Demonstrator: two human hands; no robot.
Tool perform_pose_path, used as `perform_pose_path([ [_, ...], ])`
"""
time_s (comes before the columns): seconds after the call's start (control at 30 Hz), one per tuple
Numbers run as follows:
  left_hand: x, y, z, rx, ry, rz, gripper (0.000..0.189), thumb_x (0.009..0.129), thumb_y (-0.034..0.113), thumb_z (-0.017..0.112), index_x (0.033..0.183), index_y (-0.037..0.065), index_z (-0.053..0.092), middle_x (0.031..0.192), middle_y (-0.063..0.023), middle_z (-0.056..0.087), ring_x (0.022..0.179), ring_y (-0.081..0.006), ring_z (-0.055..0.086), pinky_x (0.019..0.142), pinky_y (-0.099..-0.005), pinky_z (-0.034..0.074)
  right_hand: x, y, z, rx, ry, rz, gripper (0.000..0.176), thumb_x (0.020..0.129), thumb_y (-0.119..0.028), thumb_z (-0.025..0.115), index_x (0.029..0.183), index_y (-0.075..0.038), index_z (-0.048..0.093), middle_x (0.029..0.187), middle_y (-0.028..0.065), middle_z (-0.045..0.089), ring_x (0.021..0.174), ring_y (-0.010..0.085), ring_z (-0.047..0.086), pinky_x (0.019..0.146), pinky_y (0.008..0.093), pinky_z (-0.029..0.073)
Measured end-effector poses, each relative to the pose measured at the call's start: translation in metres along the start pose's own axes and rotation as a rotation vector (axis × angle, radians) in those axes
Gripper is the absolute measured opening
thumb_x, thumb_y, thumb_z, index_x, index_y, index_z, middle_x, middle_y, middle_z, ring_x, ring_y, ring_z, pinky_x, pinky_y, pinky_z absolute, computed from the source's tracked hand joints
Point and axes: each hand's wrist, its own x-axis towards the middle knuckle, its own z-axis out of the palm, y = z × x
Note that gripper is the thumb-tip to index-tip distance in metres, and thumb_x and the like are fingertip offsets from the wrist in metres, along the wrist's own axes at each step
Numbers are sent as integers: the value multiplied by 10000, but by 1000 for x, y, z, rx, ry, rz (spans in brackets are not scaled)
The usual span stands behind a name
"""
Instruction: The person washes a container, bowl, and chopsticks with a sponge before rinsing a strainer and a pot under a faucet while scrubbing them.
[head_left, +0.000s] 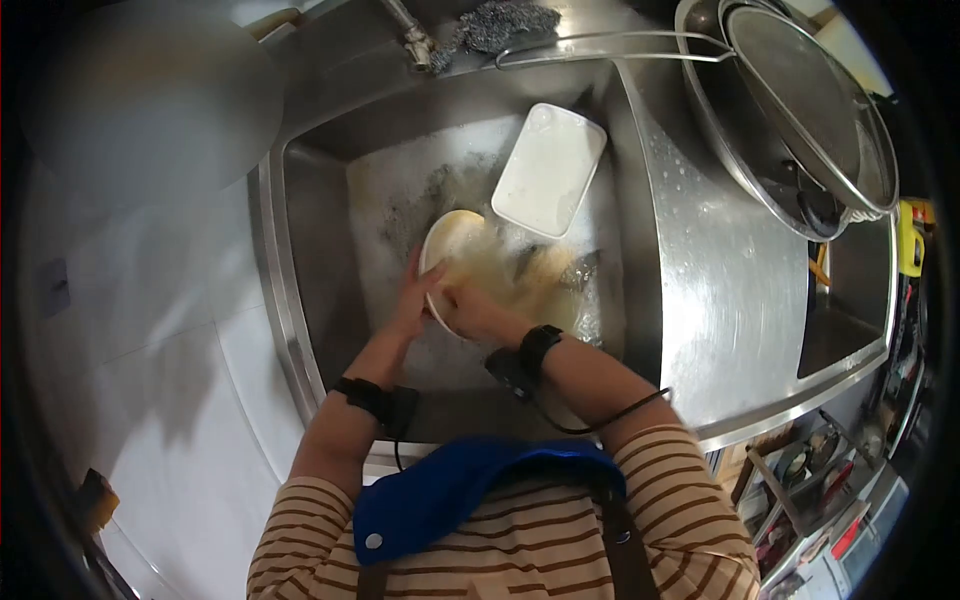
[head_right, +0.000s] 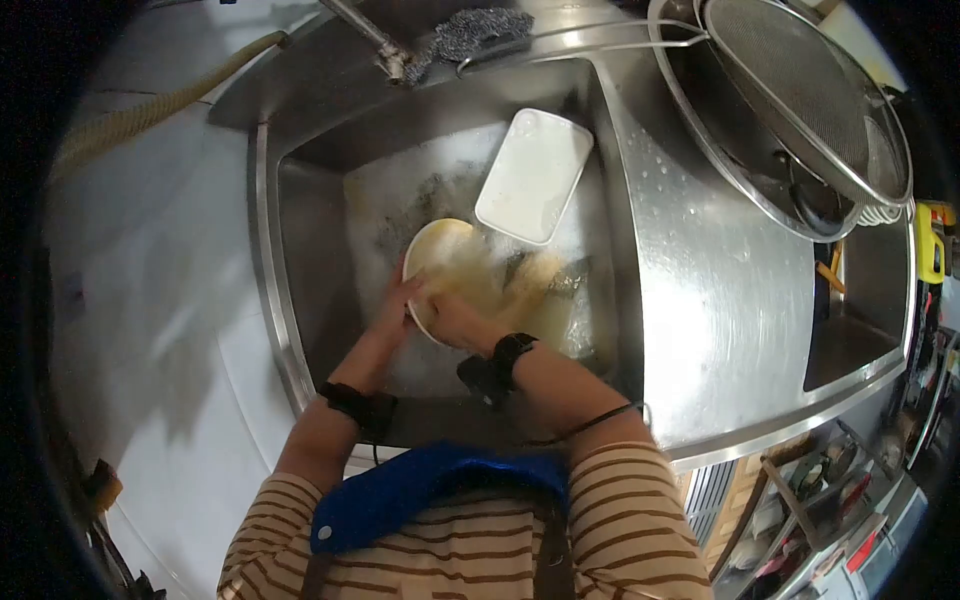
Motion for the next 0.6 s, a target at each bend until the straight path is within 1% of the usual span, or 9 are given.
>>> perform_pose_path([
  [0.03,-12,17,7,42,16,-54,782,767,333,632,1382,182,173,1245,-101,442,1039,-250,513,661,-416,509,-5,7,1,11,3,9,236,774,-178,583,917,10,576,925,194,606,827,298,595,714,366,458],
  [0.2,-25,25,1,380,-85,-171,855,735,387,660,1392,209,142,1232,-116,455,982,-243,543,647,-402,505,-2,80,10,717,344,3,187,768,-150,550,908,-38,602,881,140,611,839,251,591,727,365,466],
  [0.27,-35,31,7,336,-37,-264,853,720,469,648,1383,202,181,1226,-116,459,986,-255,540,670,-432,507,102,163,29,1654,122,5,262,759,-156,554,984,-25,578,915,135,597,865,273,580,767,372,454],
  [0.33,-36,27,6,270,-50,-325,836,731,492,626,1380,201,187,1241,-120,441,1005,-272,527,684,-451,504,89,74,-7,-93,398,142,358,812,-139,538,1141,-24,459,1092,178,527,994,267,539,818,366,443],
  [0.37,-36,27,5,210,-72,-385,820,741,516,603,1377,200,192,1255,-124,424,1023,-288,515,697,-470,501,90,52,-4,-90,397,136,358,812,-139,538,1141,-24,459,1092,178,527,994,267,539,818,366,443],
  [0.43,-32,15,-5,104,-67,-425,809,752,525,584,1378,203,186,1270,-123,402,1052,-305,491,709,-488,492,92,29,10,374,465,-152,332,805,-157,509,1062,53,492,956,148,571,868,307,564,797,358,441],
  [0.5,-19,3,-19,-8,-75,-455,797,762,535,565,1378,207,179,1286,-122,380,1082,-322,467,722,-507,483,80,27,33,359,477,-417,258,792,-138,530,994,22,545,865,156,585,837,317,568,764,379,448],
  [0.57,-9,-4,-42,-291,-191,-409,784,768,488,585,1375,217,169,1298,-114,355,1116,-322,435,735,-522,481,18,-6,10,71,133,-337,201,784,-143,542,941,-25,589,852,163,602,849,302,579,776,380,443],
  [0.6,-11,-2,-41,-293,-193,-413,784,768,488,585,1375,217,169,1298,-114,355,1116,-322,435,735,-522,481,7,6,13,72,133,-333,201,784,-143,542,941,-25,589,852,163,602,849,302,579,776,380,443],
])
